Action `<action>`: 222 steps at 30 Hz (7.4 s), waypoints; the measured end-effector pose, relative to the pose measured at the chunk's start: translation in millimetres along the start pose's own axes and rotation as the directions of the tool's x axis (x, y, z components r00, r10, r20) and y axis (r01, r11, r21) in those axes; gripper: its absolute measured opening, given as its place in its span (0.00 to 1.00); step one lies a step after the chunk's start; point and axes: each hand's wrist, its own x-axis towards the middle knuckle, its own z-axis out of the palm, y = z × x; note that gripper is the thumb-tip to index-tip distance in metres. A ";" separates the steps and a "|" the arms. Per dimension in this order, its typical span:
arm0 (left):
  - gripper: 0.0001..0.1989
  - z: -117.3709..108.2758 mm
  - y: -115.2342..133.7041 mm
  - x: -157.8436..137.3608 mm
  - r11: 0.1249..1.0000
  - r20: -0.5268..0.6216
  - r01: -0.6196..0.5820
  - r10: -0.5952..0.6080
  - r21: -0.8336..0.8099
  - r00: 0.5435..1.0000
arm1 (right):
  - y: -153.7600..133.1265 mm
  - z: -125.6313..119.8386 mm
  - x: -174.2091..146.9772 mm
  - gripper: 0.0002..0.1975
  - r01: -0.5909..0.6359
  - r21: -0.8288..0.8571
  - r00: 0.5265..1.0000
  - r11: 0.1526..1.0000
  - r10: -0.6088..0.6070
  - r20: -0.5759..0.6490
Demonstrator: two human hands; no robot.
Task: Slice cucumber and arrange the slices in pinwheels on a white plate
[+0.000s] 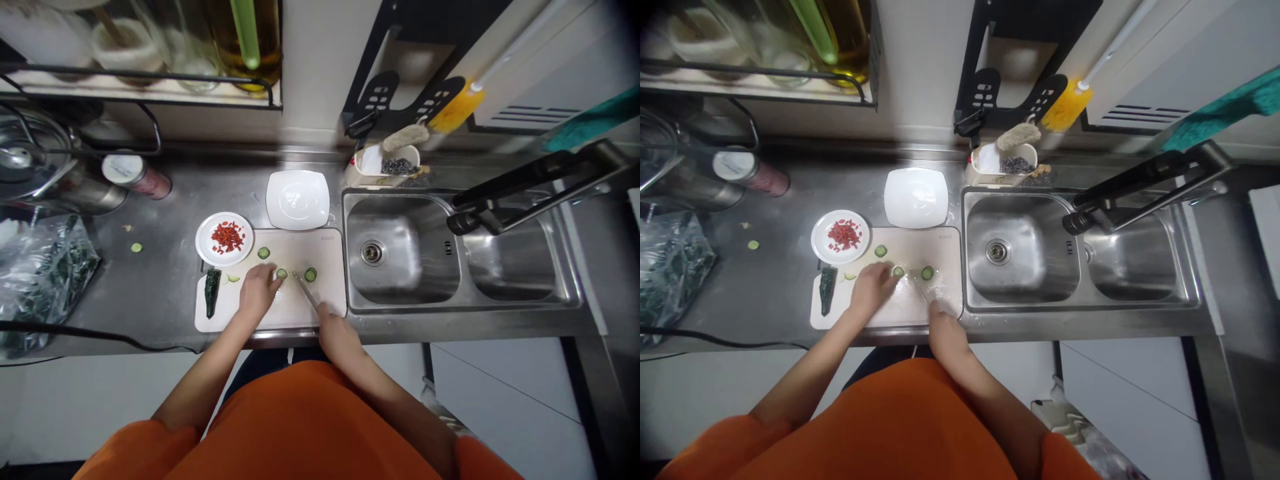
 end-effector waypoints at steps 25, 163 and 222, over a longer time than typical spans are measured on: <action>0.11 16.2 -4.8 -2.4 0.993 -0.090 -0.019 0.008 -0.121 0.996 | -20.8 -9.3 5.0 0.18 0.051 -0.115 0.998 0.992 -0.053 -0.015; 0.11 0.7 10.2 5.6 0.963 0.098 0.231 -0.219 -0.138 0.971 | 1.7 -0.3 -5.3 0.21 0.021 0.014 0.999 1.000 -0.021 0.032; 0.10 12.0 -1.0 1.5 0.992 -0.018 0.049 -0.052 -0.113 0.998 | -34.8 -24.6 10.1 0.19 0.063 0.014 0.995 0.998 -0.063 0.073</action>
